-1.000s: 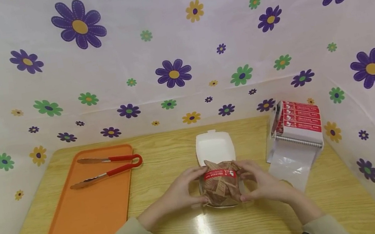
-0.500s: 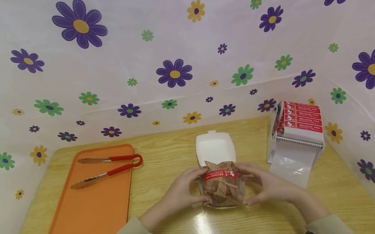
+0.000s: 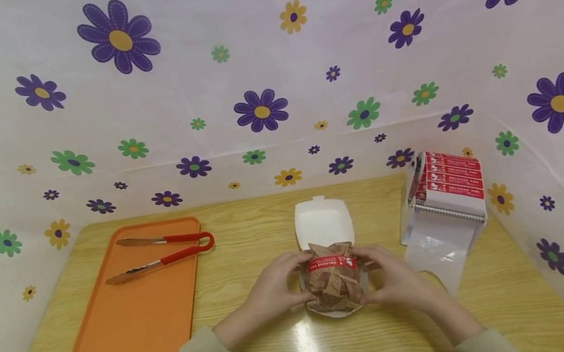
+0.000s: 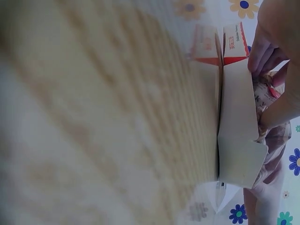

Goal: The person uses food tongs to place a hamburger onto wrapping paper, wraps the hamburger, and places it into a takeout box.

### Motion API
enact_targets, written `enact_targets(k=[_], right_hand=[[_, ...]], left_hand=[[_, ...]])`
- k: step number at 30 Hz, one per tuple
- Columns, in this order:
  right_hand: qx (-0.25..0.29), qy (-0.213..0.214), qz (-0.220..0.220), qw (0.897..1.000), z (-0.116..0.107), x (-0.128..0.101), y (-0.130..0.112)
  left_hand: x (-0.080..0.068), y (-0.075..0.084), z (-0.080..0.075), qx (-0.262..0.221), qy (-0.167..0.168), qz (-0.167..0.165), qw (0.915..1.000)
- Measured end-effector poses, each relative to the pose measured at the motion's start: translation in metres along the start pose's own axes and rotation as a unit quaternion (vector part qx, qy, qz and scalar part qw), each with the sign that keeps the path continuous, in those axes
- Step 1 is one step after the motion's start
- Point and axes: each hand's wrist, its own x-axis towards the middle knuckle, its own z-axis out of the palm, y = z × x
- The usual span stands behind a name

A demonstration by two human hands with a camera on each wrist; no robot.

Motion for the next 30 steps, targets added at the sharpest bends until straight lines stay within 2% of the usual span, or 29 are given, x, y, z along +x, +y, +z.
enact_targets(k=[3, 9, 11, 16, 21, 25, 30], right_hand=[[-0.025, -0.002, 0.005, 1.000, -0.002, 0.000, -0.003], [0.042, -0.044, 0.042, 0.997, -0.010, -0.001, -0.007], [0.049, -0.054, 0.057, 0.996, -0.011, -0.001, -0.007], [-0.001, -0.051, 0.070, 0.996, -0.010, 0.000, -0.008], [-0.076, -0.022, 0.072, 0.994, -0.004, 0.002, -0.010], [-0.104, -0.002, 0.070, 0.992, 0.001, 0.005, -0.013], [-0.113, 0.009, 0.072, 0.991, 0.004, 0.008, -0.016]], left_hand=[[0.000, 0.001, 0.001, 0.011, 0.000, -0.003, 0.9999], [-0.002, 0.001, 0.002, 0.038, -0.004, -0.004, 0.9993], [-0.003, 0.001, 0.001, 0.042, -0.007, 0.002, 0.9991], [-0.004, 0.000, -0.003, 0.047, -0.029, 0.018, 0.9983], [-0.003, 0.000, -0.006, 0.049, -0.045, 0.015, 0.9977], [-0.001, 0.002, -0.005, 0.051, -0.032, 0.010, 0.9981], [0.001, 0.004, -0.001, 0.064, -0.008, 0.013, 0.9979]])
